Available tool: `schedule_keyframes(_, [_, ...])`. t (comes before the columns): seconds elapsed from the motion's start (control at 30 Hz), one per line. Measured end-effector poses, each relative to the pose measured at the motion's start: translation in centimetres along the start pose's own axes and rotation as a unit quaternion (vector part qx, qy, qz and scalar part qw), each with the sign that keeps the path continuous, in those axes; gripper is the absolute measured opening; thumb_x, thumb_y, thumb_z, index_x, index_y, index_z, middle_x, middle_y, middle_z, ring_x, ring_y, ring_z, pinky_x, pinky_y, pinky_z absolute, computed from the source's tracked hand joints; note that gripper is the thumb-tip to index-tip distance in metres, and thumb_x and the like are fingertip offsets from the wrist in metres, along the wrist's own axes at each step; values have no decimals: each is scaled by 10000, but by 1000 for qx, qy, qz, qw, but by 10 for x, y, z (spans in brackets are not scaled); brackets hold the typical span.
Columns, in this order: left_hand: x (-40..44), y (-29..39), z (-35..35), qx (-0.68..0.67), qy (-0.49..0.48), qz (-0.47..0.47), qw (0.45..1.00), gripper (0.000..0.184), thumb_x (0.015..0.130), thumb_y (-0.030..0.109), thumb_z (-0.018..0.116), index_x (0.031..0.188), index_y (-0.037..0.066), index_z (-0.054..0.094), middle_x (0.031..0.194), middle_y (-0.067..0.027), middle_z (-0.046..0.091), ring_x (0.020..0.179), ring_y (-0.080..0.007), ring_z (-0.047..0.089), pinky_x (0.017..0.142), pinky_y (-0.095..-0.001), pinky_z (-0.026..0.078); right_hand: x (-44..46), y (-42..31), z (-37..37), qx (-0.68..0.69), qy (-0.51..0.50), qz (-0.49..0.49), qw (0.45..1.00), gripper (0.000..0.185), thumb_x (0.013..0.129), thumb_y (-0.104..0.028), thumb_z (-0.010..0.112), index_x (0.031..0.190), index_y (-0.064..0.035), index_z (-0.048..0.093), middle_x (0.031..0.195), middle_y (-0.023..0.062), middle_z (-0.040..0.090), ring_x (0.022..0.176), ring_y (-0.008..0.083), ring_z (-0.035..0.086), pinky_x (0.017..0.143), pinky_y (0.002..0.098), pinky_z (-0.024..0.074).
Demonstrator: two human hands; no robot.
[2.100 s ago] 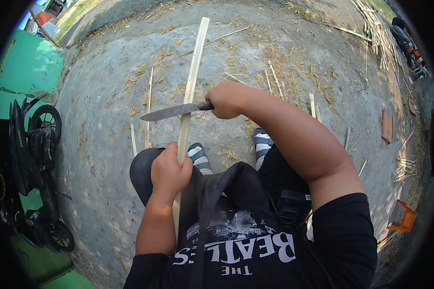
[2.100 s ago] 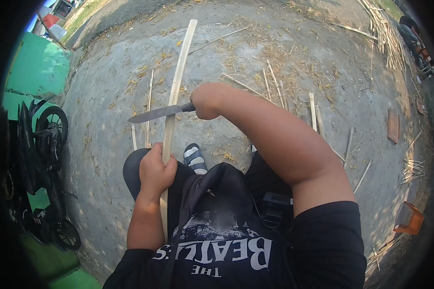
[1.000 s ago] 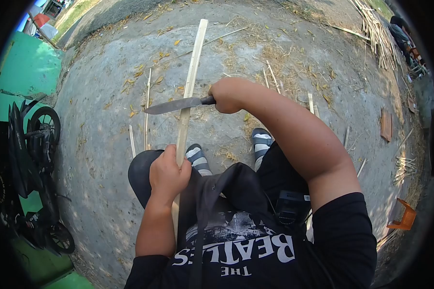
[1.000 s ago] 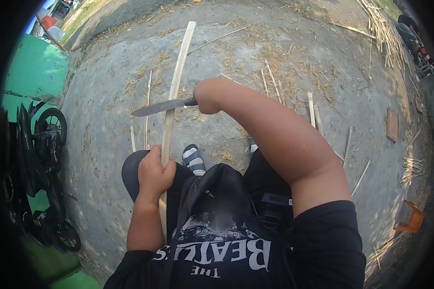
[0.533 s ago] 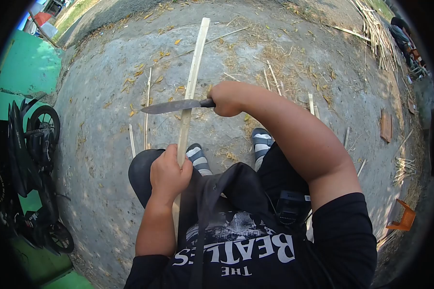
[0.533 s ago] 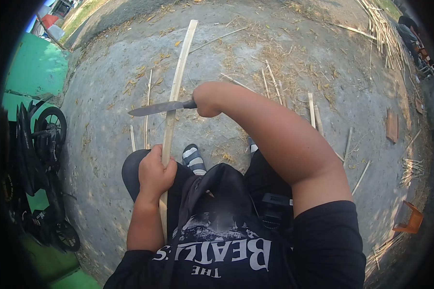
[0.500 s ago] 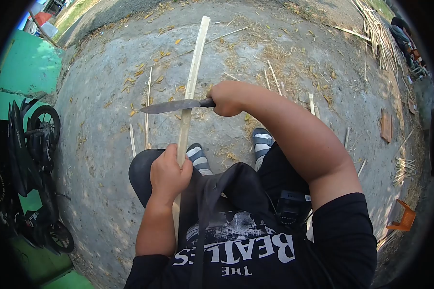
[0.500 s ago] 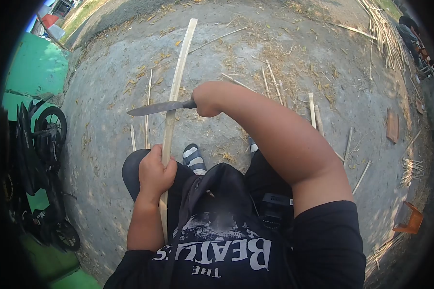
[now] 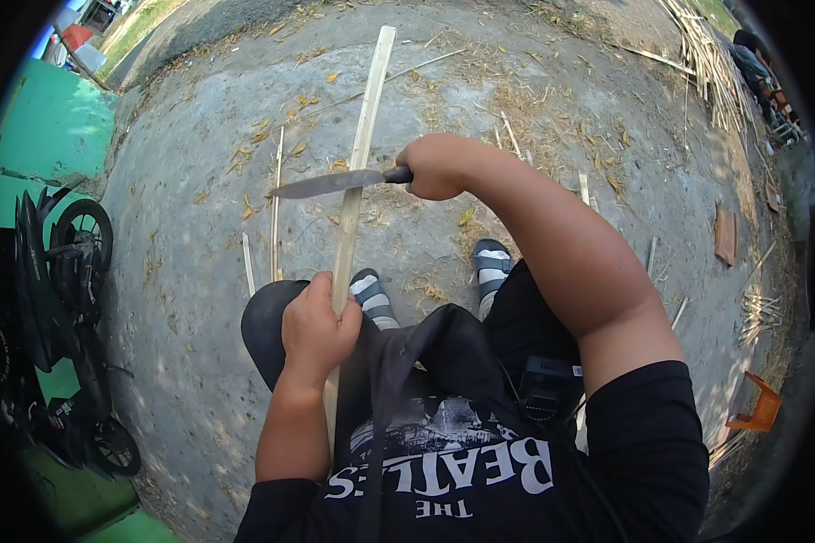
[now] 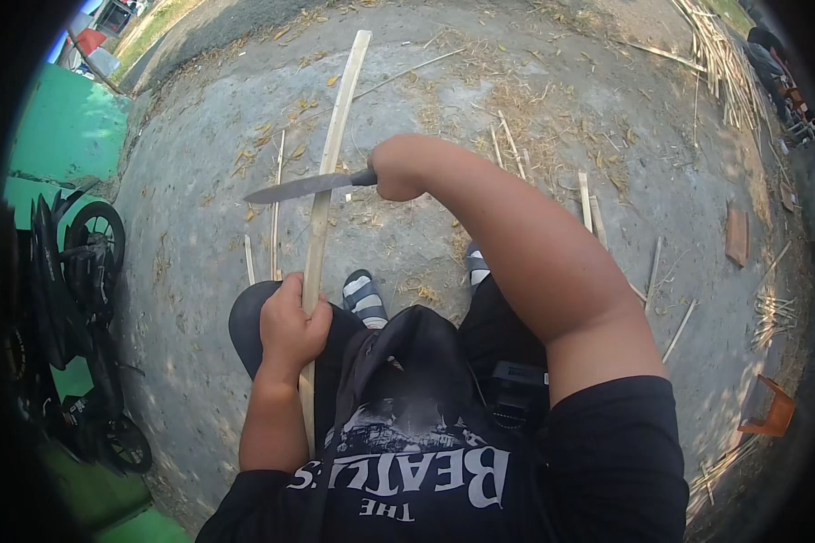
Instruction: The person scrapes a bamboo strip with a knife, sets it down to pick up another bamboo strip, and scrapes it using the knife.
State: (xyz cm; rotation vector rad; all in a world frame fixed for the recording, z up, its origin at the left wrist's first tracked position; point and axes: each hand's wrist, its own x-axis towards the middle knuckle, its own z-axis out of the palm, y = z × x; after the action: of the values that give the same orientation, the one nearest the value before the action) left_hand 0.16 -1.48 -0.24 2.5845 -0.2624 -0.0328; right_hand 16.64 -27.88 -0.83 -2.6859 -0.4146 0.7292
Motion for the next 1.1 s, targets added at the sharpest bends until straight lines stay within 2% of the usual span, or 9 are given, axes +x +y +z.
schedule_keyframes(0.13, [0,-4,1,18,2,5,1000,235,850,178,681,1009,7,653,825,-229,691,781,-457,678,705,-512,535,17,56,-6,-11,55,92,994,374,830,-109,591,1163,-75,757,1035,196,758,953,384,725,833,479,571])
schedule_keyframes(0.23, [2,-3,1,17,1,-1,1000,235,853,182,675,1011,9,654,825,-232,692,781,-459,678,704,-517,535,13,28,0,85,29,65,994,371,836,-115,585,1164,-79,755,1051,195,755,980,379,721,851,477,569])
schedule_keyframes(0.37, [2,1,1,16,-4,3,1000,232,853,181,674,1009,10,656,824,-232,692,781,-459,678,704,-518,535,-9,-12,6,-15,1,-63,998,338,863,-147,590,1149,-86,759,1071,191,750,1031,368,710,893,476,559])
schedule_keyframes(0.57, [-1,-6,0,8,6,20,1000,216,851,194,677,992,34,643,817,-204,697,757,-453,676,684,-538,533,27,66,-2,62,129,143,979,312,896,-186,620,1158,-89,757,1079,180,752,1034,366,711,893,472,559])
schedule_keyframes(0.67, [2,-1,-1,1,-6,-1,1000,227,851,179,675,1003,11,653,821,-233,691,778,-460,677,699,-520,532,14,44,0,91,127,79,984,303,921,-230,644,1167,-90,752,1083,177,752,1032,366,711,894,470,558])
schedule_keyframes(0.87, [2,0,1,17,-8,10,1000,224,846,197,676,996,34,642,837,-213,704,762,-455,677,690,-540,533,0,-2,8,-4,4,-121,993,352,941,-337,678,1187,-94,743,1069,157,758,1021,367,712,888,479,555])
schedule_keyframes(0.97, [0,-2,-2,-6,12,15,1000,222,843,197,677,988,33,636,831,-215,703,756,-458,675,689,-545,531,20,41,0,82,99,64,990,366,941,-363,678,1176,-89,745,1055,161,759,1018,364,712,885,476,554])
schedule_keyframes(1.07, [0,-4,-2,-2,5,7,1000,223,839,194,678,984,31,633,817,-216,699,749,-458,674,685,-543,531,32,78,6,152,178,155,960,370,942,-368,673,1161,-79,747,1042,173,757,1009,367,711,878,474,552])
schedule_keyframes(1.1, [0,-5,-1,3,5,8,1000,222,839,193,679,983,30,633,816,-216,698,749,-458,674,683,-542,532,29,70,6,138,156,117,971,368,941,-364,673,1156,-74,747,1041,177,756,1008,370,710,879,476,551])
